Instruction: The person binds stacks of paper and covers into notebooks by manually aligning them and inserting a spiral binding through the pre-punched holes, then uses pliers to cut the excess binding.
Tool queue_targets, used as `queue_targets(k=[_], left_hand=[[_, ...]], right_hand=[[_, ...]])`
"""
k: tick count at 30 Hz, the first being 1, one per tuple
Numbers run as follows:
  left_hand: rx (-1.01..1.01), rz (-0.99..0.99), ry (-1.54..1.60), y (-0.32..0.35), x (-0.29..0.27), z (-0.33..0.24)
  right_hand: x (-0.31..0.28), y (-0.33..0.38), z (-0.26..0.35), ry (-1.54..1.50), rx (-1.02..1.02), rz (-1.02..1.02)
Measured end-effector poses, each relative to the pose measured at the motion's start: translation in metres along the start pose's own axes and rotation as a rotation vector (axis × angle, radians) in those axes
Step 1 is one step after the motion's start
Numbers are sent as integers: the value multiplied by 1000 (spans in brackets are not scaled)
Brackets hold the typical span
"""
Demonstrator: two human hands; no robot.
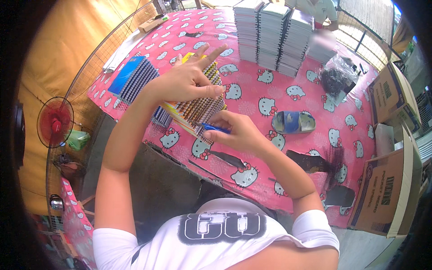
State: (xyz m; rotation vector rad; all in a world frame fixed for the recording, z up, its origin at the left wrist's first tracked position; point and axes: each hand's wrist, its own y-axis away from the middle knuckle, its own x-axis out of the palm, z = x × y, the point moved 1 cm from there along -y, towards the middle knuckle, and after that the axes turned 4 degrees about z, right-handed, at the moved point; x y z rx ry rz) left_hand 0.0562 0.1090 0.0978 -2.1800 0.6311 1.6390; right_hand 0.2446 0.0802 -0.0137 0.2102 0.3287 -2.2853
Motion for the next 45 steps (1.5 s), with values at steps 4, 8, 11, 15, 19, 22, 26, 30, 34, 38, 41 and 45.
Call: queue_targets(k=[4, 8, 11, 15, 19, 22, 26, 30, 34, 38, 41, 45], left_hand=[[-16, 46, -11, -3, -4, -1], [1, -12, 48, -3, -1, 4], [9, -41, 59, -2, -1, 4], [-16, -15, 9, -1, -5, -1], [15, -19, 23, -2, -3, 0], [24, -29, 65, 0, -1, 5], [130, -204, -144, 2, 0, -3], [366, -44, -384, 0, -17, -28], [330, 254, -391, -5, -7, -26], [320, 272, -321, -7, -5, -22], [307, 317, -246, -6, -7, -18], [342, 268, -239, -4, -5, -16]], right_hand=[[3, 11, 4, 499, -284, -251], [6, 7, 2, 622, -419, -361], [8, 0, 4, 699, -507, -414], [12, -6, -5, 380, -388, -297], [-5, -14, -14, -325, 277, 161], [-1, -13, -13, -622, 402, 239], [1, 4, -13, 11, -101, -65], [-2, 20, -8, 204, -156, -99], [3, 21, -16, 323, -225, -167], [6, 19, -12, 529, -261, -197], [9, 13, -9, 663, -307, -268], [9, 10, -10, 750, -378, -319]])
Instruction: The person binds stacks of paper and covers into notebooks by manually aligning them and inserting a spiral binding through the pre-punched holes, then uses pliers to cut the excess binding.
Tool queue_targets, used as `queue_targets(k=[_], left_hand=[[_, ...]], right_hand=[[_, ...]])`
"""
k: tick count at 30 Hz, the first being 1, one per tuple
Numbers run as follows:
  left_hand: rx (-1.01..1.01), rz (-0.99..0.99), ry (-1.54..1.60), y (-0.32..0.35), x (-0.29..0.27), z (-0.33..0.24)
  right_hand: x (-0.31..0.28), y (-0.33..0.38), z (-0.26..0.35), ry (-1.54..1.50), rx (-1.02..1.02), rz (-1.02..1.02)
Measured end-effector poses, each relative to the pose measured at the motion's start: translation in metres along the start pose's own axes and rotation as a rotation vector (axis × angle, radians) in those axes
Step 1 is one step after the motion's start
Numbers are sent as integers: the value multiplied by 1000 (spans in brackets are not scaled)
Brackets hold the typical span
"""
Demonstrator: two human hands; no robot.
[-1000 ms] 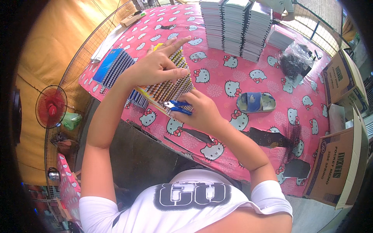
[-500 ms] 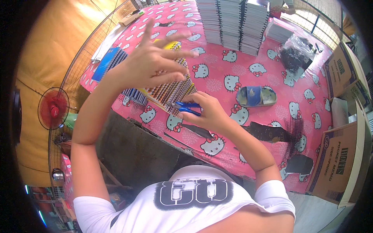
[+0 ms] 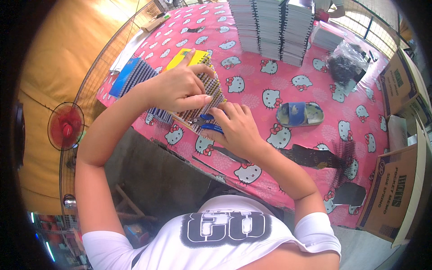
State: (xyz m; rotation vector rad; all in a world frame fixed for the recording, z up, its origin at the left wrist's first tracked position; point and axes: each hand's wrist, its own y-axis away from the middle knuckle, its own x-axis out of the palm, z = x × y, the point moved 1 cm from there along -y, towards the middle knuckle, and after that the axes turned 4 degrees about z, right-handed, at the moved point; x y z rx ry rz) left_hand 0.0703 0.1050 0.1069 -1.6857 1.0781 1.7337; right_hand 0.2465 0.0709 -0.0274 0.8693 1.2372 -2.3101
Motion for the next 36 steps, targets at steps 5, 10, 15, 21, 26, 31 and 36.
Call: queue_targets(k=[5, 10, 15, 21, 26, 31, 36], left_hand=[[-22, -3, 12, -1, -1, -2], [-11, 8, -48, -3, 0, -3], [-4, 23, -80, -3, 2, -3], [-57, 115, -89, -2, -3, -4], [-22, 44, -84, -1, -2, -5], [-29, 239, -282, -1, -10, -15], [151, 225, -559, 3, 5, -36]], right_hand=[[4, -5, 3, 16, -48, -61], [-6, -18, -20, -1145, 769, 649], [7, 1, -13, -819, 485, 305], [3, 5, -3, -82, -14, -90], [11, 3, -6, -480, 187, 63], [5, -5, -18, -969, 701, 524], [5, 9, -10, -390, 232, 227]])
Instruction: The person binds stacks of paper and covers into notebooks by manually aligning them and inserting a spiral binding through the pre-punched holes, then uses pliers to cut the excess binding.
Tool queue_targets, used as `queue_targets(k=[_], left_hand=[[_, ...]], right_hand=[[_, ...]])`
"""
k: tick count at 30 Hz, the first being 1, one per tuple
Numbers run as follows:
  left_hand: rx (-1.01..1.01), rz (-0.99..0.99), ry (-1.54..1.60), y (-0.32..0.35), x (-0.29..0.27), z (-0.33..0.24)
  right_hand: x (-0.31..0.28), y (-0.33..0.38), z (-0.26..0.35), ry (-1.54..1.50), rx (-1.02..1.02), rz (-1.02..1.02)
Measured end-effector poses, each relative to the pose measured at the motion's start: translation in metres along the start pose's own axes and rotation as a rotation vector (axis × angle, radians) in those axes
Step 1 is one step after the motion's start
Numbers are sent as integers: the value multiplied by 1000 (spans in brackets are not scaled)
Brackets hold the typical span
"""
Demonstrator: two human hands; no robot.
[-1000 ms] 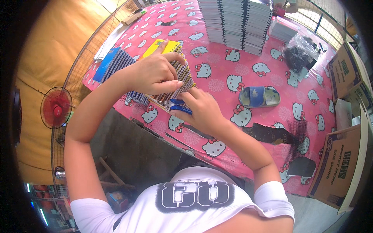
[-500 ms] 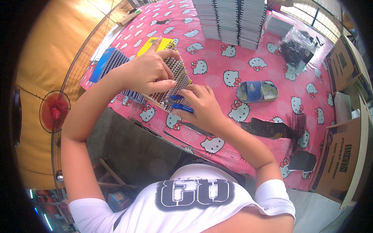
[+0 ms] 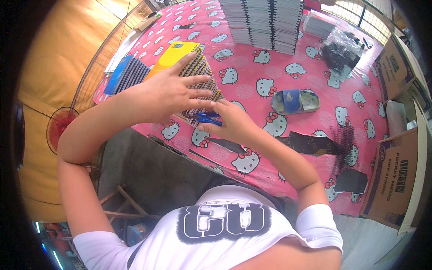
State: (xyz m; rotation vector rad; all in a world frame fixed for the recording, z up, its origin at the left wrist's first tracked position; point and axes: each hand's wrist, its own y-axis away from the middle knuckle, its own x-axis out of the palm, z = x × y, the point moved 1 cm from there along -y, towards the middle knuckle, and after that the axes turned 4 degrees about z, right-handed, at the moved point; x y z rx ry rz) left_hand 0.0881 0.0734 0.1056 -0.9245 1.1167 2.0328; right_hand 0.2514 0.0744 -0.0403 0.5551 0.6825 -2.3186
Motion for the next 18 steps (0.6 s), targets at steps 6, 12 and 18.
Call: queue_targets(k=[6, 12, 18], left_hand=[[-47, 194, -86, 12, 5, 1], [-62, 195, -64, 13, 5, 3], [-60, 208, -38, 12, 5, 3]], right_hand=[[8, 9, 5, 229, -189, -258], [10, 0, 6, 58, -73, -201], [0, -1, -1, 273, -259, -323]])
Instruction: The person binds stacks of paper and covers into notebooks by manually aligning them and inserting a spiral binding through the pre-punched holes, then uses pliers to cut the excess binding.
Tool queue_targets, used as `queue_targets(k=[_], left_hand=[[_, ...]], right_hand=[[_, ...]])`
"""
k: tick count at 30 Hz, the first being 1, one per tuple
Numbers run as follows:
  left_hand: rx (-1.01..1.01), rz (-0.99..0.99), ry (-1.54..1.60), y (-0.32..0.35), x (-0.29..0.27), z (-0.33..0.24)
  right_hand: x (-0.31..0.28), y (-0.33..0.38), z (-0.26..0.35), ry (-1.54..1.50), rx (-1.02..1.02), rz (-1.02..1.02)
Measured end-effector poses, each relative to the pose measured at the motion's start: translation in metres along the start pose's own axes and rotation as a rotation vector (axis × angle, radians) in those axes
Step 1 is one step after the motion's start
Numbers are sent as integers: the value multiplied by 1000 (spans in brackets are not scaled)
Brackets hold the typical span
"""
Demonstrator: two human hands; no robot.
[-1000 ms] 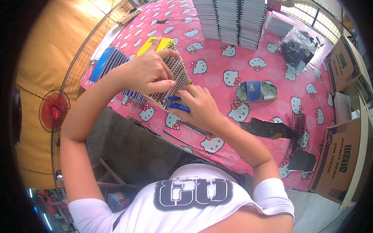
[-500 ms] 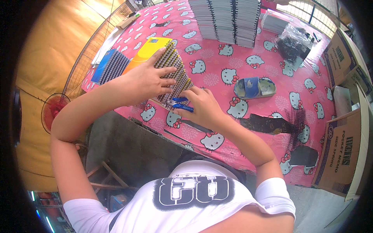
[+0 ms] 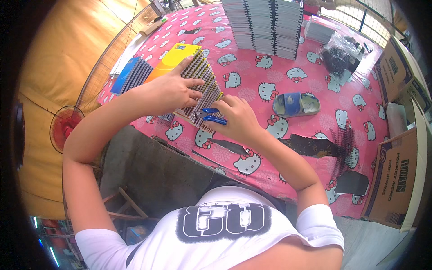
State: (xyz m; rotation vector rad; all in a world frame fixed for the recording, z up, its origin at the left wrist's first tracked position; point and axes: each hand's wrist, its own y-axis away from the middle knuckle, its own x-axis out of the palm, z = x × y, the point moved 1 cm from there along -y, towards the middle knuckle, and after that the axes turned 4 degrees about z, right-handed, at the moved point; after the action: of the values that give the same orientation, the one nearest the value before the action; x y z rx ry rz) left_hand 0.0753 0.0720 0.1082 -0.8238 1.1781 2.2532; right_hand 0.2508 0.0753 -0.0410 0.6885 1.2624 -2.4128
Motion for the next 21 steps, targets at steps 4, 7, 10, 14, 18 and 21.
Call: queue_targets(k=[4, 7, 10, 14, 18, 21], left_hand=[[6, 19, -9, 0, -2, 1], [13, 37, -18, 0, -2, 0], [-27, 81, -115, -4, 0, -7], [-18, 169, -165, -15, -3, -16], [-43, 224, -165, -12, -9, -18], [-45, 138, -133, -11, -4, -15]], right_hand=[[10, -6, 7, 112, -141, -141], [7, -7, 0, -341, 195, 186], [-6, -22, -4, -896, 935, 599], [6, -7, -5, -578, 562, 478], [-1, 7, 6, 15, 49, 63], [3, 2, 10, 107, -74, -68]])
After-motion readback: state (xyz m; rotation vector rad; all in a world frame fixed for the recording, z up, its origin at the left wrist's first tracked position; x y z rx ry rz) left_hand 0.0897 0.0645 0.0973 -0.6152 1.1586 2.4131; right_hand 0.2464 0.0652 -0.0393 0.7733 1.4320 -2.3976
